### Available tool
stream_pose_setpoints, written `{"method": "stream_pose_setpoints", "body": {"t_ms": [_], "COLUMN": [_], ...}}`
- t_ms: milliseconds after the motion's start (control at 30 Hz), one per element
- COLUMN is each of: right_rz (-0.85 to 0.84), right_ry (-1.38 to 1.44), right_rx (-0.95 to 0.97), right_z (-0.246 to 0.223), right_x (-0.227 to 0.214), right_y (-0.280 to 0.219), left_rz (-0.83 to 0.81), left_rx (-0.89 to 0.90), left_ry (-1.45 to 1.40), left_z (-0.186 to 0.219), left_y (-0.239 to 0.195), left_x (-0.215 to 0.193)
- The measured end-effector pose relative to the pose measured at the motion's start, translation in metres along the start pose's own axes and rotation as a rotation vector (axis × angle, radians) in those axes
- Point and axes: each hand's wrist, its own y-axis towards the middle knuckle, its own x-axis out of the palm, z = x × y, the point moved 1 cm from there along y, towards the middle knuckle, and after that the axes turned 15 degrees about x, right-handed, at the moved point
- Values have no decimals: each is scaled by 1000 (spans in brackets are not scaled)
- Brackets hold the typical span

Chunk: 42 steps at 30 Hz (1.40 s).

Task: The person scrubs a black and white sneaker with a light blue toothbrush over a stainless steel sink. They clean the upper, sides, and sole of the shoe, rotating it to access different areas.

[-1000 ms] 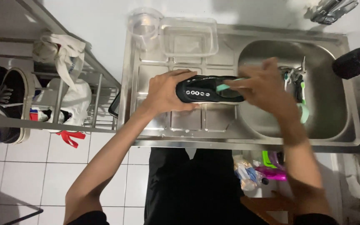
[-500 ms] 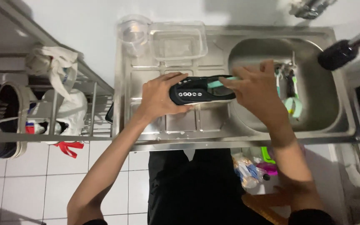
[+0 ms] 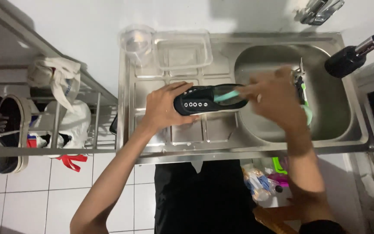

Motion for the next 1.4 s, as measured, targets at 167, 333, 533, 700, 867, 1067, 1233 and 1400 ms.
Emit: {"method": "stream_pose_setpoints", "body": {"t_ms": [167,333,533,700,867,1067,1233,1400], "right_rz": [44,32,-52,-45,-102,-64,-67,-70], "right_ry": [-217,-130,-210,-68,-29,32,50,-65], "right_rx": [-27,-92,-109,-125,-103,-93,-62,-82], "right_z": [8,6,4,-11,-13,-5,-7,-9], "right_x": [-10,-3,0,8,-6,14,9,11], "right_y": [-9,-8,3,7,-1,-6,-7,-8], "left_rz": [0,-25,21,30,-22,-67,-23,89], "left_rx": [-9,-23,-12,-18,236,542,623,382], "left_ry": [11,17,6,5,19,106,120,57], "left_z": [0,2,4,2,9,16,-5,1], "left_y": [-2,0,3,7,7,41,47,7], "left_x": [1,2,2,0,-2,16,25,-9]}}
